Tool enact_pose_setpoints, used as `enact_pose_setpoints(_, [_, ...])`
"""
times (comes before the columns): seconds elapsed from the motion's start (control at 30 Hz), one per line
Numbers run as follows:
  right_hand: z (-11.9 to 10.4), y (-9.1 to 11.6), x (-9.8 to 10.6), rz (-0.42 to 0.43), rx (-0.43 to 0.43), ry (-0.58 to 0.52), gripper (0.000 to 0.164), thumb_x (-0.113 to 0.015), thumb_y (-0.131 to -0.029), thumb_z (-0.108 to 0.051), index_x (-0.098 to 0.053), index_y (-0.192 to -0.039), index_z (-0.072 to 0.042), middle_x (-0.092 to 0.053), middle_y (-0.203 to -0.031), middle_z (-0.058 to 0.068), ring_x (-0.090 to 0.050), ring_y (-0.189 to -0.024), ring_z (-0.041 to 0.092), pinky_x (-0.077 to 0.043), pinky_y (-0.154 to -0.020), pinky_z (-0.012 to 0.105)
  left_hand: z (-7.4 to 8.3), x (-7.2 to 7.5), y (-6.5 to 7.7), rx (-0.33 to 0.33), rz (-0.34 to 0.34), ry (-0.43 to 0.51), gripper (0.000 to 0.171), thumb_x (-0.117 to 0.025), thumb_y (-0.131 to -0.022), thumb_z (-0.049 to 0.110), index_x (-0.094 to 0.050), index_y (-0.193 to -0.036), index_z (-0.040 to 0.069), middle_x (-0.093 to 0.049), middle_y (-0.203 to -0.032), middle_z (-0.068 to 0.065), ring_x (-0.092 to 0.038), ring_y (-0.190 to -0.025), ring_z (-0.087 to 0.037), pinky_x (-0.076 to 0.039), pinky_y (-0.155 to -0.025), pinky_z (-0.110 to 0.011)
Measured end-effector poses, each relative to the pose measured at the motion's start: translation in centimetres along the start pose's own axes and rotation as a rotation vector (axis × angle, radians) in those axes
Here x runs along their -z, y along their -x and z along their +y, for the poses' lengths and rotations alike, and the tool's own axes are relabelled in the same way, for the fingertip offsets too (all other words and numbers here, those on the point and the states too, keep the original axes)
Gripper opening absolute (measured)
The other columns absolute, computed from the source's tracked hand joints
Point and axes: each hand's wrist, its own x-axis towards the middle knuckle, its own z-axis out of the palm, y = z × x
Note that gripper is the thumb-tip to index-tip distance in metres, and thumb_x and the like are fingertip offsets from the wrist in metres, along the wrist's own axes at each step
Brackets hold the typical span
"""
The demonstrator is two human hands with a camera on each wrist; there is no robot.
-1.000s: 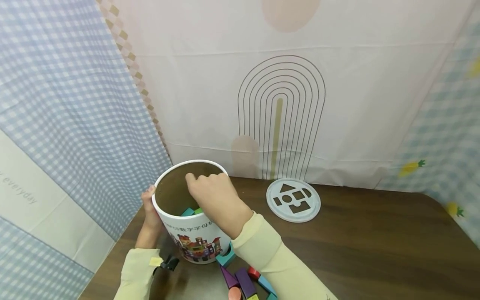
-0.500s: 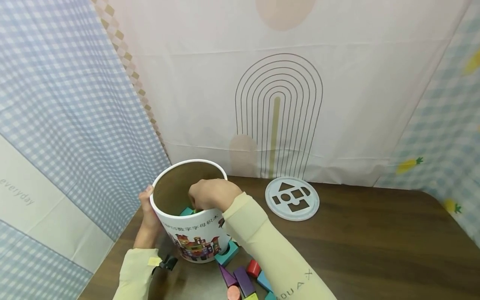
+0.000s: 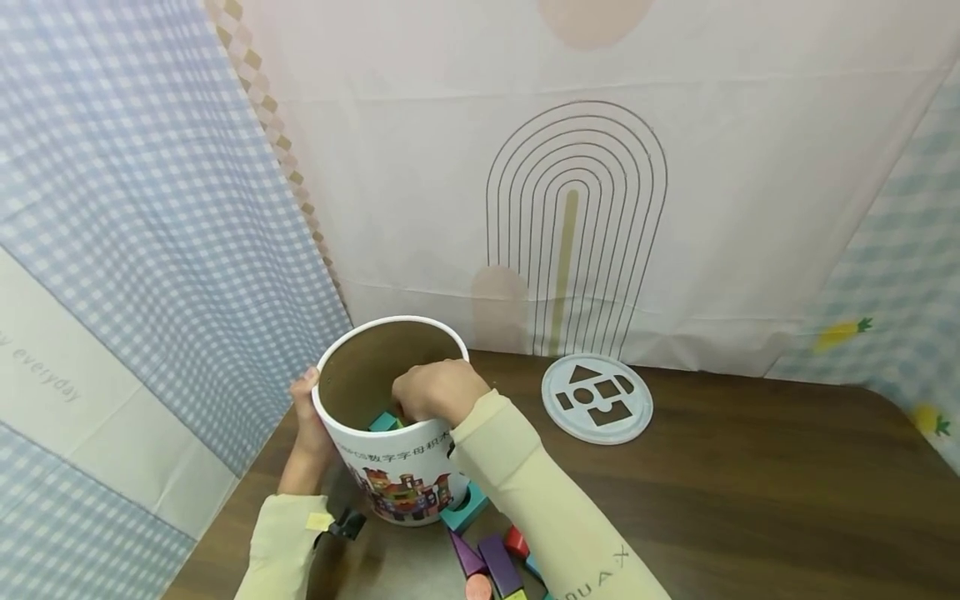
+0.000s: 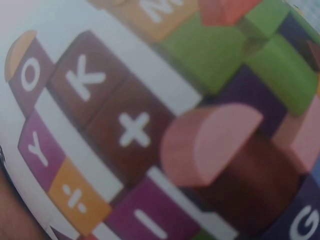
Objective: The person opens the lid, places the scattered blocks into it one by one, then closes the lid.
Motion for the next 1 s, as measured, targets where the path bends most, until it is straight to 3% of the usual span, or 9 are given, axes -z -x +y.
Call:
enact_pose_setpoints(0.13, [-0.5,-0.4,-0.3,-0.001,0.016,-0.002,0.012,-0.062,-0.091,-0.028,-0.068,-0.081,-0.029,-0.062,-0.078,-0.014,-0.058,-0.074,0.010,-0.047,-0.066,0.035,1.0,-0.1,0.5,0.018,0.023,0.008,0.065,-0.025,-0.098,0.047,-0.037,-0.143,0.001,-0.043,-0.134,-0.024,-0.042,-0.121,-0.037,-0.034,-0.101,-0.052])
enact_pose_setpoints(0.23, [-0.6,-0.9,-0.4,0.087,0.046,-0.024,0.014,-0.060,-0.093,-0.034,-0.068,-0.084,-0.029,-0.063,-0.079,-0.013,-0.058,-0.073,0.009,-0.048,-0.066,0.034,1.0,0.5,0.6,0.032,0.027,0.001,0.065,-0.023,-0.098,0.047,-0.037,-0.143,0.002,-0.043,-0.134,-0.022,-0.043,-0.121,-0.034,-0.035,-0.101,-0.051])
enact_pose_setpoints(0.3, [-0.6,-1.1,-0.6,0.212,0.075,-0.073,0.016,-0.057,-0.095,-0.037,-0.068,-0.089,-0.029,-0.062,-0.080,-0.014,-0.058,-0.073,0.007,-0.048,-0.066,0.032,1.5,0.1,0.7,0.042,0.042,-0.016,0.068,-0.025,-0.098,0.050,-0.034,-0.144,0.000,-0.041,-0.135,-0.024,-0.042,-0.121,-0.035,-0.034,-0.102,-0.051])
enact_pose_setpoints(0.4, [-0.3,-0.9,-1.1,0.467,0.148,-0.202,0.020,-0.051,-0.099,-0.039,-0.067,-0.096,-0.027,-0.060,-0.079,-0.014,-0.057,-0.069,0.004,-0.048,-0.065,0.028,1.8,-0.1,0.8,0.032,0.028,-0.024,0.066,-0.025,-0.098,0.048,-0.036,-0.143,0.001,-0.041,-0.134,-0.024,-0.044,-0.119,-0.033,-0.036,-0.101,-0.050])
enact_pose_setpoints(0.5, [0.3,-0.2,-1.8,0.697,0.204,-0.333,0.021,-0.047,-0.100,-0.040,-0.064,-0.095,-0.029,-0.057,-0.076,-0.015,-0.053,-0.067,0.002,-0.046,-0.064,0.026,2.2,-0.4,0.8,0.036,0.038,-0.026,0.065,-0.027,-0.098,0.049,-0.038,-0.141,0.001,-0.042,-0.132,-0.026,-0.043,-0.118,-0.036,-0.036,-0.099,-0.052])
enact_pose_setpoints(0.67, [1.8,1.3,-3.6,0.916,0.279,-0.390,0.019,-0.048,-0.100,-0.035,-0.063,-0.091,-0.027,-0.057,-0.087,-0.017,-0.049,-0.083,0.002,-0.045,-0.073,0.027,1.7,0.0,0.4,0.013,0.013,-0.030,0.068,-0.029,-0.098,0.052,-0.038,-0.142,0.001,-0.042,-0.132,-0.025,-0.042,-0.118,-0.038,-0.035,-0.098,-0.054])
enact_pose_setpoints(0.77, [2.6,2.2,-4.6,1.023,0.260,-0.344,0.017,-0.051,-0.099,-0.029,-0.065,-0.095,-0.020,-0.057,-0.101,-0.009,-0.048,-0.098,0.009,-0.043,-0.082,0.031,0.8,0.7,0.1,-0.001,-0.016,-0.024,0.066,-0.023,-0.099,0.048,-0.037,-0.144,0.002,-0.043,-0.134,-0.023,-0.043,-0.119,-0.036,-0.036,-0.098,-0.051])
enact_pose_setpoints(0.83, [3.1,2.9,-5.2,1.078,0.202,-0.312,0.019,-0.052,-0.098,-0.028,-0.065,-0.102,-0.015,-0.055,-0.110,-0.001,-0.046,-0.106,0.015,-0.042,-0.087,0.036,0.6,0.8,0.0,0.011,-0.011,-0.022,0.065,-0.022,-0.098,0.048,-0.038,-0.143,0.004,-0.044,-0.133,-0.023,-0.044,-0.119,-0.036,-0.037,-0.098,-0.052])
enact_pose_setpoints(1.0, [4.7,4.7,-6.8,1.095,0.015,-0.359,0.035,-0.048,-0.100,-0.032,-0.057,-0.122,-0.008,-0.050,-0.121,0.007,-0.043,-0.117,0.022,-0.038,-0.098,0.043,1.1,-0.6,-0.4,0.025,-0.007,-0.027,0.066,-0.026,-0.097,0.051,-0.038,-0.143,0.005,-0.043,-0.133,-0.023,-0.042,-0.120,-0.037,-0.034,-0.099,-0.053])
